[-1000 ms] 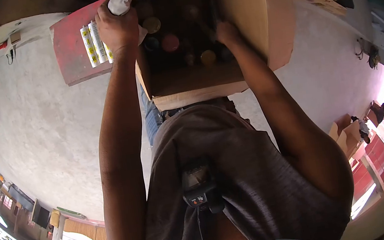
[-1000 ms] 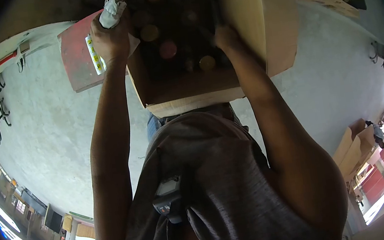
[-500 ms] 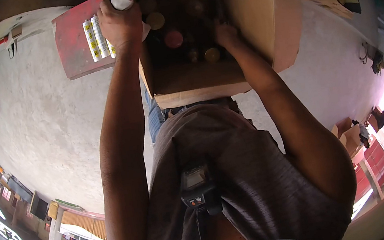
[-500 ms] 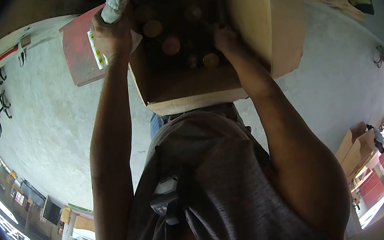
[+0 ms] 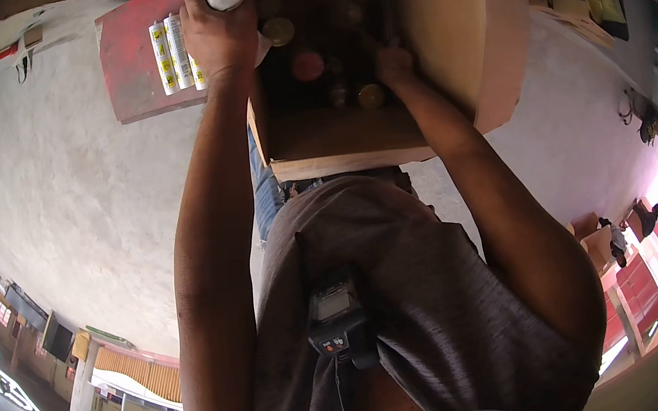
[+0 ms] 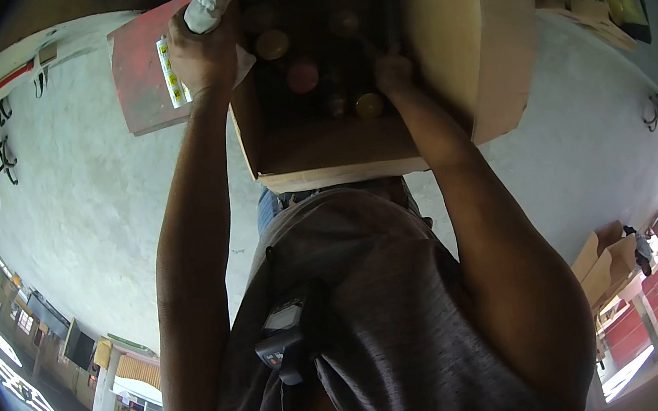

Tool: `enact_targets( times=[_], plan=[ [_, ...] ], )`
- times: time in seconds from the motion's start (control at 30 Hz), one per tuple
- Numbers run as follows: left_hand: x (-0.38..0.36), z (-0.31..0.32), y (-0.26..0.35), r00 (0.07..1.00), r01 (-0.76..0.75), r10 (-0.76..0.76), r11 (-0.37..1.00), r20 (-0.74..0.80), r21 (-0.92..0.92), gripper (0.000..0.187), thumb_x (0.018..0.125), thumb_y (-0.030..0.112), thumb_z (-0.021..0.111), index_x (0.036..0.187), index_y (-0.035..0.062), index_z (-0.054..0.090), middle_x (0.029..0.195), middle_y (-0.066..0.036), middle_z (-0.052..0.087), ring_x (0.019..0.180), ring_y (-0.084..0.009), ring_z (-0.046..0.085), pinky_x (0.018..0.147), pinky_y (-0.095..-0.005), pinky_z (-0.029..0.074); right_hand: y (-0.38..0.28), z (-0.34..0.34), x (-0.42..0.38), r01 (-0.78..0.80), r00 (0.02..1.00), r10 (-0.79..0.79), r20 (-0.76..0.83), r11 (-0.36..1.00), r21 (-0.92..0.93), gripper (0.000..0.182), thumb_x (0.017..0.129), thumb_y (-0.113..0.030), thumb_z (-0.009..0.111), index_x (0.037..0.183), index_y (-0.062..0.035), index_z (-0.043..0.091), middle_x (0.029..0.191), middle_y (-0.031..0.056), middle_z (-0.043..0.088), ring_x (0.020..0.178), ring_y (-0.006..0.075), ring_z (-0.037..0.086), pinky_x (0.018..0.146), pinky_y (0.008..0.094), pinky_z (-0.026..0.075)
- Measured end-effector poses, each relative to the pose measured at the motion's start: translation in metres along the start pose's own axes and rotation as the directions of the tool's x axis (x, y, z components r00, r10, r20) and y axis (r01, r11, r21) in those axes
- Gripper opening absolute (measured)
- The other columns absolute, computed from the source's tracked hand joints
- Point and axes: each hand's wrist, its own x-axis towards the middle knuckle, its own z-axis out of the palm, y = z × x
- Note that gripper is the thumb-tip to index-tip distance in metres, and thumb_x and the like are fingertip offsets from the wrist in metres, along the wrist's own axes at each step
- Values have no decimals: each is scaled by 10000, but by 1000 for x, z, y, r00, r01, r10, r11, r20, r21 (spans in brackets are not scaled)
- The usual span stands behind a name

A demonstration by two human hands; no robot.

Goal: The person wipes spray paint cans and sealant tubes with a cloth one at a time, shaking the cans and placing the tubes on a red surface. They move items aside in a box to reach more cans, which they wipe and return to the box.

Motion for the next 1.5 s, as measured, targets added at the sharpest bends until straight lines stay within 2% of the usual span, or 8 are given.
enact_targets(
  times=[0.47,0.6,0.63,0.73,0.87,1.0,1.4,1.5],
  plan=[
    [0,5,-8,1000,26,-26,999,-7,-35,528,745,407,795,1099,43,652,1060,-185,678,1012,-393,650,868,-497,514,22,-99,-32,36,999,-46,23,939,343,527,779,-450,699,992,31,722,925,250,715,943,392,704,822,461,537],
    [4,5,-11,999,32,-30,995,24,-90,476,758,343,776,1105,46,639,1054,-180,671,1028,-398,636,887,-499,508,66,-221,-127,70,963,-176,203,895,441,459,738,-333,783,1002,34,707,926,173,700,867,226,674,768,372,520],
    [3,4,-12,1000,-5,6,995,8,-96,477,761,339,777,1108,40,646,1044,-184,675,1033,-393,636,894,-496,506,93,-249,-156,256,944,-327,36,798,546,308,762,-270,781,913,-18,688,912,56,676,863,175,642,737,324,488],
    [2,5,-14,998,55,-52,993,36,-104,514,744,373,794,1117,49,651,1060,-193,678,1029,-388,643,876,-496,512,184,-328,-229,669,741,-375,-557,354,654,509,879,-355,698,1212,21,615,1190,175,634,1031,271,640,908,412,516],
    [7,-6,-8,996,90,-90,996,25,-19,509,721,350,751,1129,57,669,1028,-181,725,958,-371,702,848,-466,542,131,-344,-249,535,430,-304,-850,-673,511,520,908,-308,635,1301,10,511,1248,212,527,1156,326,538,981,406,467],
    [7,-2,-11,998,57,-56,997,22,-55,607,741,538,798,1067,41,678,1057,-209,699,996,-400,676,869,-489,522,118,-312,-233,539,642,-94,-761,-650,535,480,850,-220,667,1233,36,529,1060,213,599,1064,302,583,939,427,513],
    [15,-12,-22,974,-168,201,952,107,-254,469,751,329,748,1093,16,671,1027,-220,717,952,-416,693,816,-490,533,56,-150,-333,501,820,248,-515,-745,439,362,733,-80,731,1065,-51,590,977,57,598,952,207,576,840,353,470],
    [13,-10,-6,896,-439,432,823,-105,-361,437,807,287,802,1141,27,690,1082,-179,729,954,-353,709,850,-452,544,45,-135,-390,607,784,413,-463,-355,711,357,749,-113,818,1076,-51,686,996,72,704,961,163,670,826,333,518]
  ],
)
